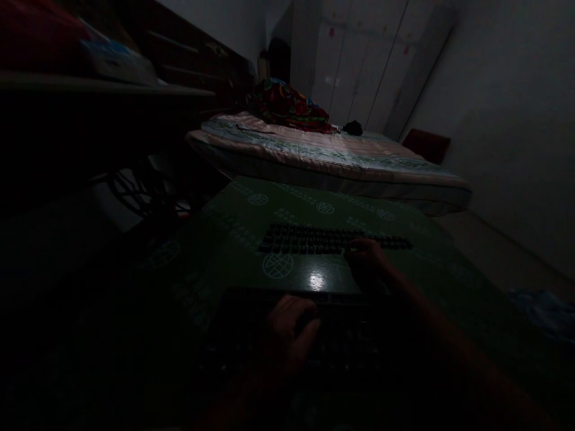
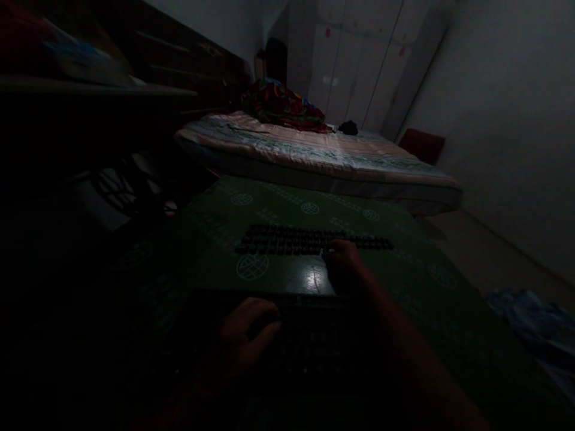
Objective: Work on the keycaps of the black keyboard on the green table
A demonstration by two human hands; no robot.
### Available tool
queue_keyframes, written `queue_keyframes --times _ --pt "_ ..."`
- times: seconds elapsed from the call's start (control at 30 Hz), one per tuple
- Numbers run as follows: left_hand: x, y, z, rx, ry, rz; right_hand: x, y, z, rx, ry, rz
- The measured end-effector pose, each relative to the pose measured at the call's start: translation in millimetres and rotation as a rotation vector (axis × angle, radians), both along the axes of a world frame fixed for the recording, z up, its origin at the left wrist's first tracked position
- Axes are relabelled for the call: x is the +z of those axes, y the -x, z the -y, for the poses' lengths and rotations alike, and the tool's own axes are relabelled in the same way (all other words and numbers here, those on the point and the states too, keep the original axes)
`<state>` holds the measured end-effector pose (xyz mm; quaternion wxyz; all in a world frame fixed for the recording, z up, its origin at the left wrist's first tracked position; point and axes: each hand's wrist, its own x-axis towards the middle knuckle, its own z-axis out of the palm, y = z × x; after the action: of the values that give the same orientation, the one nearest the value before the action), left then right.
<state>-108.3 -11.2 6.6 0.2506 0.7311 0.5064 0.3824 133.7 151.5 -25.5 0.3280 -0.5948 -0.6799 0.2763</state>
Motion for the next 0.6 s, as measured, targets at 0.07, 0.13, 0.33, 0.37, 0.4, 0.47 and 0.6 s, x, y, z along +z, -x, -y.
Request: queue_keyframes --times 0.07,0.13,0.33,0.37,0.4,0.47,0.6 --pt "-0.3 0.0 -0.3 -0.012 -0.006 -0.008 -1.0 1.4 -1.7 0.001 0.002 0.025" --pt "-0.3 0.0 0.0 -0.018 -0.005 -0.013 -1.4 1.7 -4.0 0.002 0.005 0.047" --pt "1.7 -0.9 2.7 -0.028 0.025 -0.039 -4.0 2.2 -8.4 -0.009 -0.003 0.087" --pt "1.9 -0.9 2.8 -0.029 0.027 -0.039 -4.7 2.4 -8.6 -0.010 -0.007 0.090" --pt "1.7 -0.8 2.7 -0.028 0.030 -0.037 -5.3 2.4 -8.7 -0.011 -0.010 0.092" --pt "0.8 -0.5 2.1 -0.027 0.032 -0.030 -6.2 2.3 -8.8 -0.014 -0.012 0.094" --pt "-1.6 0.2 0.9 -0.024 0.031 -0.034 -5.6 1.9 -8.3 -0.023 -0.007 0.099"
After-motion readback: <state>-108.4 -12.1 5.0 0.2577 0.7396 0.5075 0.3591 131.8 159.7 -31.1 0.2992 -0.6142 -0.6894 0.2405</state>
